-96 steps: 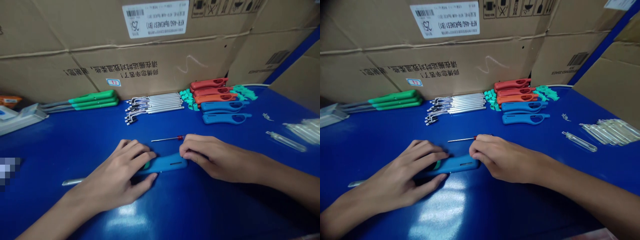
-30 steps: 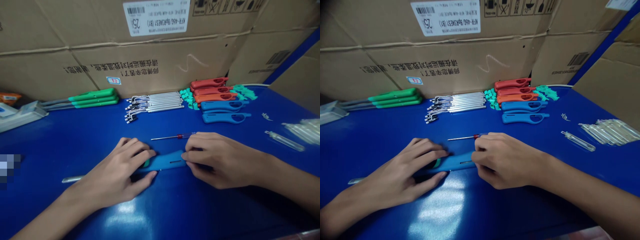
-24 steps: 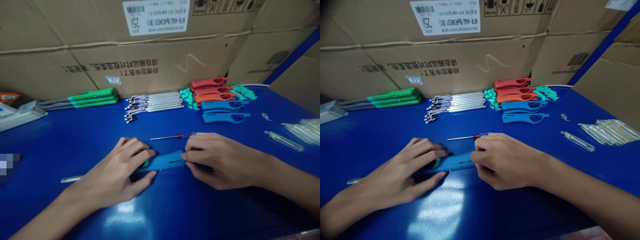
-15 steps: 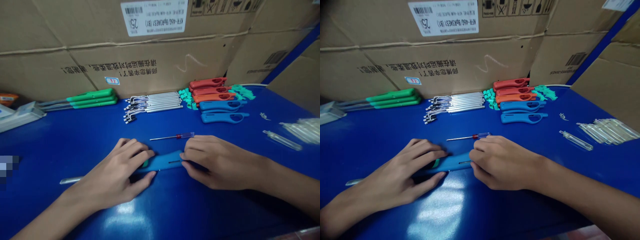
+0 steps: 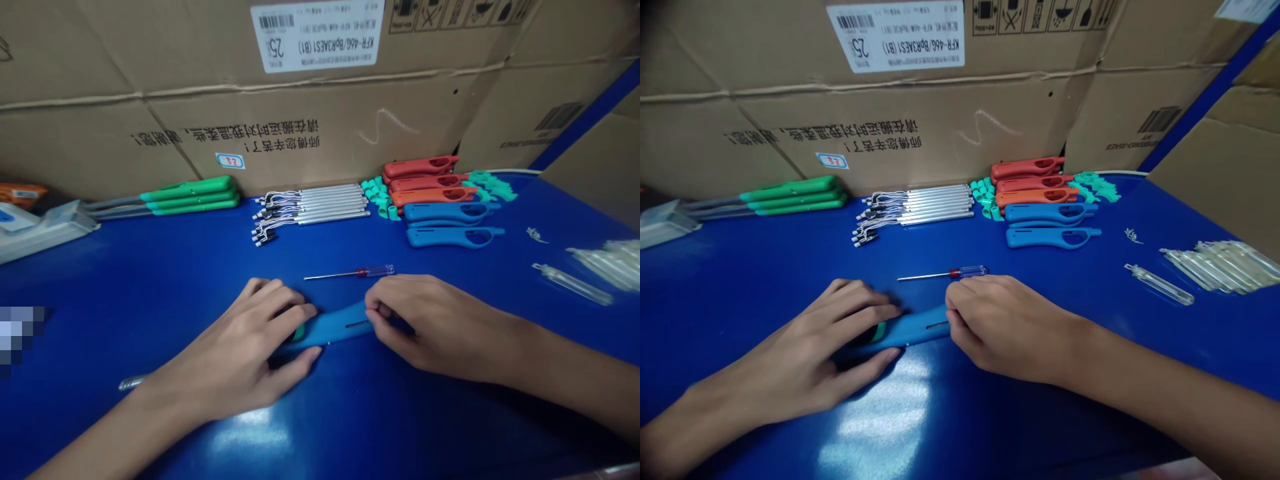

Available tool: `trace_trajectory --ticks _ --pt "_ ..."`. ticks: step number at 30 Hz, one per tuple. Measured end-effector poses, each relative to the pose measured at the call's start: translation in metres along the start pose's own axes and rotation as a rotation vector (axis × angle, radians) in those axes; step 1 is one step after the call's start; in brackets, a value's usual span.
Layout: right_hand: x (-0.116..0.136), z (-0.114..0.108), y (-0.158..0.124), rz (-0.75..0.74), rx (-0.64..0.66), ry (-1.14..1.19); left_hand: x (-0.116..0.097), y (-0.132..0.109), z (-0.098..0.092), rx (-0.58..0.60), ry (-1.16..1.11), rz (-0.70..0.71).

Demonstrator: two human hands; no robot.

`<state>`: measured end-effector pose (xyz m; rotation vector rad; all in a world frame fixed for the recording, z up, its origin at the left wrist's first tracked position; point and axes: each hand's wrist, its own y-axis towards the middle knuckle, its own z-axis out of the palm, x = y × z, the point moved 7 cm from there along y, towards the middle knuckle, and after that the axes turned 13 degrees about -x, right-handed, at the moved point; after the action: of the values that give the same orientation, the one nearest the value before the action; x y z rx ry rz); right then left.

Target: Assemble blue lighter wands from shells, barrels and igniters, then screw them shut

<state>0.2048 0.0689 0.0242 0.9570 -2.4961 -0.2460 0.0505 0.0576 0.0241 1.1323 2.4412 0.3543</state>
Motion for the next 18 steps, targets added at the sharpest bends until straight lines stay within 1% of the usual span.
trace_trajectory --ticks 3,9,14,18 --pt "-0.0001 -0.0018 -0.0005 0.006 -0.016 -0.004 -0.0016 0.0 0.0003 -0.006 -0.015 -0.002" --pt "0.0008 -0.0006 -0.002 -0.013 -0.003 -0.044 -0.0039 0.0007 0.0006 -0.012 -0.029 -0.002" --pt "0.0044 0.0005 -0.0022 -0.086 -0.02 -0.158 -0.0072 0.0008 0.0023 -0.016 -0.031 0.015" --pt "0.0066 0.0042 -0.0094 -0.165 -0.016 -0.27 -0.01 -0.0005 0.0026 -0.04 -0.04 0.027"
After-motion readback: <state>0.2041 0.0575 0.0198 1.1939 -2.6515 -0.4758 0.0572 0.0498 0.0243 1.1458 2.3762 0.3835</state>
